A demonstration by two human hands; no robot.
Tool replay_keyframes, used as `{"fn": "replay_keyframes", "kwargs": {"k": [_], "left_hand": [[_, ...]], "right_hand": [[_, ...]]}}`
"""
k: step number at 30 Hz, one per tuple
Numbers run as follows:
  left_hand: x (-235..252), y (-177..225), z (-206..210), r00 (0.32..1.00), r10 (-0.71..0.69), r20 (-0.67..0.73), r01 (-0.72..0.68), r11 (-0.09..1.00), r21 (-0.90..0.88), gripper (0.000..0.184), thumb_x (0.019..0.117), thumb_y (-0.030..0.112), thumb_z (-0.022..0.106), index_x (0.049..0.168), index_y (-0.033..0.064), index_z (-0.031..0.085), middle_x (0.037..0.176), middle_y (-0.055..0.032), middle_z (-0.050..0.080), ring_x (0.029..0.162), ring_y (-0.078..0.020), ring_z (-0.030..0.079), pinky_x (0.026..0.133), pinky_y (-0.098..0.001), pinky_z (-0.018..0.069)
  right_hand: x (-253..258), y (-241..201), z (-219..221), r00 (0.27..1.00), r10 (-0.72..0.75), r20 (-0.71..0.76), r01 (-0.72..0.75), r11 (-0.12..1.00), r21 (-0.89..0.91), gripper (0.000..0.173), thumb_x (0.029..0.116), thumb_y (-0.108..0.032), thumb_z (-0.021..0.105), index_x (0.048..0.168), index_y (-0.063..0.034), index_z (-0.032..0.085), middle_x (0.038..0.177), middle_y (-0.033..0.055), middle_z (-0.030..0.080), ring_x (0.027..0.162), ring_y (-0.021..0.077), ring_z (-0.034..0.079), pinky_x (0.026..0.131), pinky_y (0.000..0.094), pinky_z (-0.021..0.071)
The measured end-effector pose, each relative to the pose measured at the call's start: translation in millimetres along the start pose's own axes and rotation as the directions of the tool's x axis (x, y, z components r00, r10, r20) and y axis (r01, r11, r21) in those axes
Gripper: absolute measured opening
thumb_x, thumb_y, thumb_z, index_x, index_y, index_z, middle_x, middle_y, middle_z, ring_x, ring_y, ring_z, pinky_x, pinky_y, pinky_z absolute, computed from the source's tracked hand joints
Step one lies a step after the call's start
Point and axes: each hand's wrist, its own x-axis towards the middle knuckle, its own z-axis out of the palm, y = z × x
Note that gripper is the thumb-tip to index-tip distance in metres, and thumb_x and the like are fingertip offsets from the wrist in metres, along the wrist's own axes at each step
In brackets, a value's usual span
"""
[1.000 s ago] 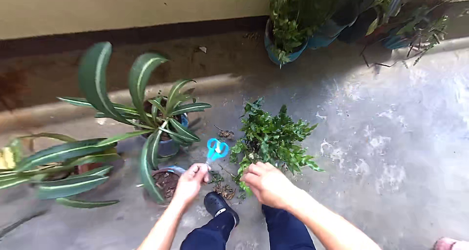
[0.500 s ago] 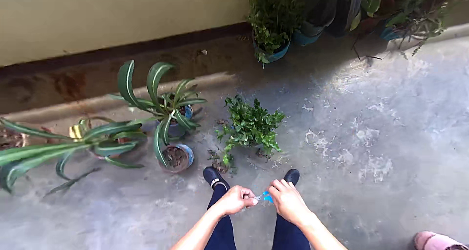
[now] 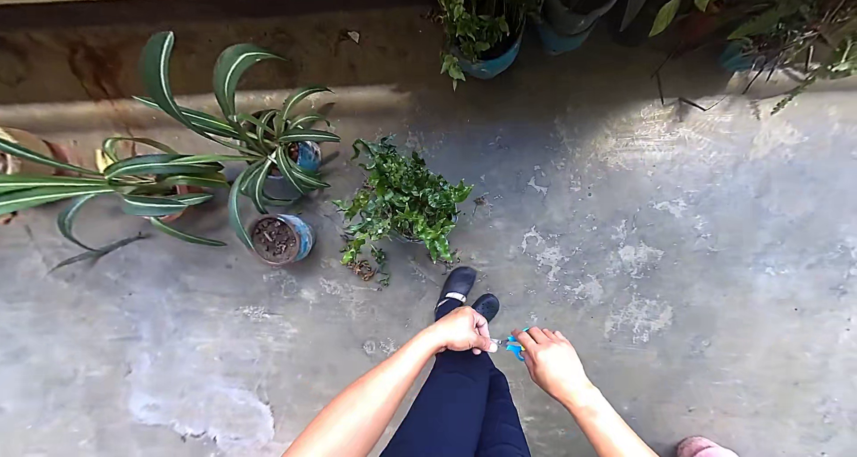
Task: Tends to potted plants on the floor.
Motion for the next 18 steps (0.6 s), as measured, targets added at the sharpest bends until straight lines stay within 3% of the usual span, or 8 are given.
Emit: {"fn": "replay_keyframes", "kwargs": {"k": [3, 6, 9, 12, 14, 18], "left_hand": [[20, 20, -22, 0.993, 0.028, -0.116, -0.032, 0.999, -0.036, 0.035, 0.0923, 0.035, 0.079, 0.1, 0.0014, 0.073, 0.088, -0.0084, 0.071, 0.081, -0.0165, 0.065, 0.085, -0.0414, 0.0533], [48, 41, -47, 0.942, 0.066, -0.33, -0.18, 0.926, -0.33, 0.033, 0.0943, 0.028, 0.077, 0.114, 0.0023, 0.071, 0.105, -0.0106, 0.071, 0.095, -0.0161, 0.066, 0.093, -0.0378, 0.0538], [90, 70, -79, 0.886, -0.022, -0.462, -0.269, 0.788, -0.553, 0.032, 0.0991, 0.024, 0.071, 0.121, 0.0004, 0.066, 0.109, -0.0118, 0.07, 0.093, -0.0146, 0.067, 0.089, -0.0335, 0.0553], [137, 106, -105, 0.885, -0.064, -0.461, -0.247, 0.776, -0.581, 0.035, 0.1019, 0.027, 0.067, 0.125, 0.0008, 0.065, 0.113, -0.0127, 0.069, 0.095, -0.0152, 0.064, 0.09, -0.0344, 0.0532], [167, 136, -116, 0.896, -0.055, -0.44, -0.245, 0.764, -0.597, 0.037, 0.1036, 0.029, 0.064, 0.128, 0.0022, 0.064, 0.115, -0.0114, 0.069, 0.096, -0.0145, 0.064, 0.09, -0.034, 0.0526], [218, 194, -124, 0.903, -0.088, -0.421, -0.272, 0.642, -0.717, 0.036, 0.1048, 0.032, 0.062, 0.13, 0.0054, 0.063, 0.112, -0.0079, 0.07, 0.094, -0.0135, 0.066, 0.085, -0.0329, 0.0533]], "right_hand": [[19, 21, -27, 0.981, 0.123, 0.147, -0.133, 0.989, 0.057, 0.034, 0.0937, -0.016, 0.066, 0.127, -0.0087, 0.07, 0.109, 0.0189, 0.071, 0.097, 0.0366, 0.072, 0.082, 0.0515, 0.0588], [49, 70, -67, 0.889, 0.274, 0.367, -0.333, 0.937, 0.106, 0.044, 0.0964, -0.025, 0.066, 0.138, -0.0107, 0.062, 0.123, 0.0177, 0.068, 0.108, 0.0359, 0.069, 0.091, 0.0549, 0.0554], [77, 148, -100, 0.845, 0.381, 0.374, -0.47, 0.864, 0.182, 0.052, 0.0948, -0.033, 0.068, 0.14, -0.0092, 0.059, 0.115, 0.0143, 0.072, 0.103, 0.0326, 0.071, 0.093, 0.0557, 0.055], [106, 224, -132, 0.808, 0.434, 0.399, -0.555, 0.789, 0.264, 0.064, 0.0939, -0.046, 0.069, 0.141, -0.0059, 0.055, 0.109, 0.0152, 0.072, 0.095, 0.0314, 0.07, 0.089, 0.0557, 0.0546], [129, 259, -151, 0.812, 0.418, 0.408, -0.562, 0.748, 0.353, 0.064, 0.0956, -0.045, 0.067, 0.142, -0.0035, 0.053, 0.111, 0.0168, 0.07, 0.095, 0.0304, 0.069, 0.088, 0.0534, 0.0544], [163, 290, -174, 0.851, 0.333, 0.407, -0.522, 0.632, 0.574, 0.06, 0.0957, -0.04, 0.065, 0.142, -0.0032, 0.051, 0.109, 0.0108, 0.068, 0.084, 0.0163, 0.065, 0.075, 0.0359, 0.0548]]}}
